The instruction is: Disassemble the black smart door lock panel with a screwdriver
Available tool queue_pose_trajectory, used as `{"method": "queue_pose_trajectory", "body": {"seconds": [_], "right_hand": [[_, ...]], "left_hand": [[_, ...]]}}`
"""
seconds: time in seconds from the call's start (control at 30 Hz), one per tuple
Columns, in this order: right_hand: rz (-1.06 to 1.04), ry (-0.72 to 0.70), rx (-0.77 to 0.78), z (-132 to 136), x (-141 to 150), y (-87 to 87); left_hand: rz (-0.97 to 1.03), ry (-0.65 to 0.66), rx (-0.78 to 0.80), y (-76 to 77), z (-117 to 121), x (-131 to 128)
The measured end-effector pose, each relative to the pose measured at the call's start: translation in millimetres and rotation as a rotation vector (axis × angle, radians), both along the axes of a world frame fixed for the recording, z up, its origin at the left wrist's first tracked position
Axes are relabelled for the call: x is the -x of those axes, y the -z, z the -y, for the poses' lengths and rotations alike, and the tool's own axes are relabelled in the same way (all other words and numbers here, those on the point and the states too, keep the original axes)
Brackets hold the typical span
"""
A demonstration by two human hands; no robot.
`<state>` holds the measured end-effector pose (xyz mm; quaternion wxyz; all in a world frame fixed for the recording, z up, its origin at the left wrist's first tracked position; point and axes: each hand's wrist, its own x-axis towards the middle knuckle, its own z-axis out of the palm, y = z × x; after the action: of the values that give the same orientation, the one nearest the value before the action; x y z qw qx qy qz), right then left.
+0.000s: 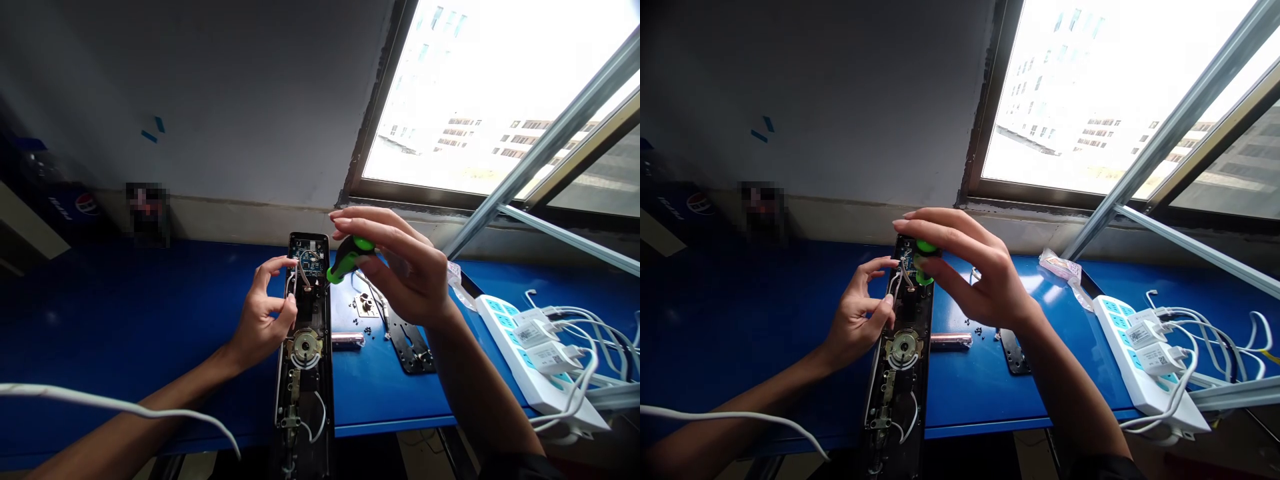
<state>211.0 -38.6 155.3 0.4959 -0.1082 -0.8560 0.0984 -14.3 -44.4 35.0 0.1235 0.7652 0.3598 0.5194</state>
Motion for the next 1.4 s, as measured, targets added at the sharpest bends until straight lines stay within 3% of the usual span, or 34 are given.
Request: {"method": "queue_pose_trajectory", "body": {"seconds": [0.27,0.37,0.47,0.6,0.73,0.9,1.0,1.13,1.27,1.4], "right_hand": [[-0.086,-0.007,-0.041,-5.2,2.1,3.2],[-0.010,-0.004,-0.023,-1.5,0.8,0.7],[0.045,-0.038,0.030,0.7,0.7,-0.5],[-0.052,-0.040,-0.004,-4.1,1.6,1.5],[-0.069,-0.019,-0.058,-9.3,1.1,2.9],[-0.074,0.129,-0.138,-8.7,2.1,3.9],[-0.034,0.122,-0.127,-7.8,3.7,4.6],[-0.031,0.070,-0.094,-5.8,3.7,5.0],[-0.015,0.003,-0.015,-4.3,2.1,4.7],[-0.040,0.022,-0.121,-4.3,2.7,2.9]], "left_hand": [[0.046,0.017,0.026,1.0,-0.3,1.3],[0.007,-0.001,0.025,-0.1,1.1,-0.2],[-0.030,-0.031,-0.010,-1.9,1.8,-2.4],[-0.003,-0.024,-0.076,0.3,0.0,-4.7],[0.118,0.040,0.050,4.8,-0.7,-4.2],[0.192,0.095,0.195,6.6,0.5,-1.0],[0.186,0.107,0.244,5.9,1.4,0.1],[0.095,0.039,0.193,2.0,2.3,-0.7],[0.078,0.064,0.153,-1.9,2.2,-1.8],[0.117,0.058,0.139,-0.5,2.3,-1.1]]}}
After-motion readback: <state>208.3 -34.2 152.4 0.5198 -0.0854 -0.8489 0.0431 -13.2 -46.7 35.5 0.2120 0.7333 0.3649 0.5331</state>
